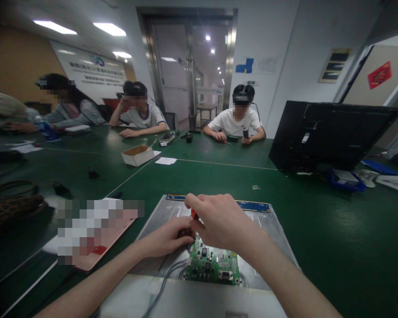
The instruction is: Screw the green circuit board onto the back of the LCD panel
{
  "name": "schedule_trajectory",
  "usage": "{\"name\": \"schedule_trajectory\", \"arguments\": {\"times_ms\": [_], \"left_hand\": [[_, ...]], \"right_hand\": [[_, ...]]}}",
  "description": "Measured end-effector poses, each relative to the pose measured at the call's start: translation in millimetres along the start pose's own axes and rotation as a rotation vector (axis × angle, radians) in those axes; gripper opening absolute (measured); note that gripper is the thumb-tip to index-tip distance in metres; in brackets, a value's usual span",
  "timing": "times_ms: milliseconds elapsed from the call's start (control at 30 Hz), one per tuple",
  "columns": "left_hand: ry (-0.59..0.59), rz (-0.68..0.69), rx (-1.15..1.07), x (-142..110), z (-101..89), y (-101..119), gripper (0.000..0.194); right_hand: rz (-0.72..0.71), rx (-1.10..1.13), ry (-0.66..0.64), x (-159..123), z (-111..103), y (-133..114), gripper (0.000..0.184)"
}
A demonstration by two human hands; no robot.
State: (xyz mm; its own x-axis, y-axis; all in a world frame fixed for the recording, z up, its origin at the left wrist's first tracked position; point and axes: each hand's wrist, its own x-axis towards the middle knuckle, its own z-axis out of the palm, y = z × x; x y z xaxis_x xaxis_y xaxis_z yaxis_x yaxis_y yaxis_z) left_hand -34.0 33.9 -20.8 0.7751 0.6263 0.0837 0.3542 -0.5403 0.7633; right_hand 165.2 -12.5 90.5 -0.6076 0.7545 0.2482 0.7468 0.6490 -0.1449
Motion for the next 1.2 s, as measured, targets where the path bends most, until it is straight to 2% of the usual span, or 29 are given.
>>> {"name": "schedule_trajectory", "arguments": {"times_ms": [200, 367, 633, 800, 933, 1100, 1200], "left_hand": [[0.005, -0.021, 0.013, -0.5, 0.3, 2.8, 0.008], [0.012, 0.004, 0.018, 0.1, 2.0, -1.3, 0.008], [0.006, 0.006, 0.007, 0.1, 2.7, -3.3, 0.006], [0.010, 0.016, -0.004, 0.3, 2.5, -2.1, 0.007], [0.004, 0.009, 0.014, 0.7, 1.9, -1.6, 0.007], [0.003, 0.009, -0.019, 0.9, 1.1, 1.9, 0.007], [0.009, 0.001, -0.040, 0.8, 1.7, 3.2, 0.010]], "right_hand": [[0.038, -0.066, -0.002, 2.9, 2.0, -0.7, 0.012], [0.011, -0.009, 0.002, 2.4, 2.1, -1.0, 0.019], [0.018, -0.029, 0.006, 2.2, 4.2, -2.3, 0.016], [-0.007, 0.023, 0.007, 1.1, 4.2, -1.0, 0.024], [-0.021, 0.029, 0.003, 0.3, 2.5, 0.1, 0.018], [0.046, -0.058, 0.015, 2.8, 4.1, -1.7, 0.011], [0.092, -0.135, 0.017, 4.4, 5.6, -2.4, 0.014]]}}
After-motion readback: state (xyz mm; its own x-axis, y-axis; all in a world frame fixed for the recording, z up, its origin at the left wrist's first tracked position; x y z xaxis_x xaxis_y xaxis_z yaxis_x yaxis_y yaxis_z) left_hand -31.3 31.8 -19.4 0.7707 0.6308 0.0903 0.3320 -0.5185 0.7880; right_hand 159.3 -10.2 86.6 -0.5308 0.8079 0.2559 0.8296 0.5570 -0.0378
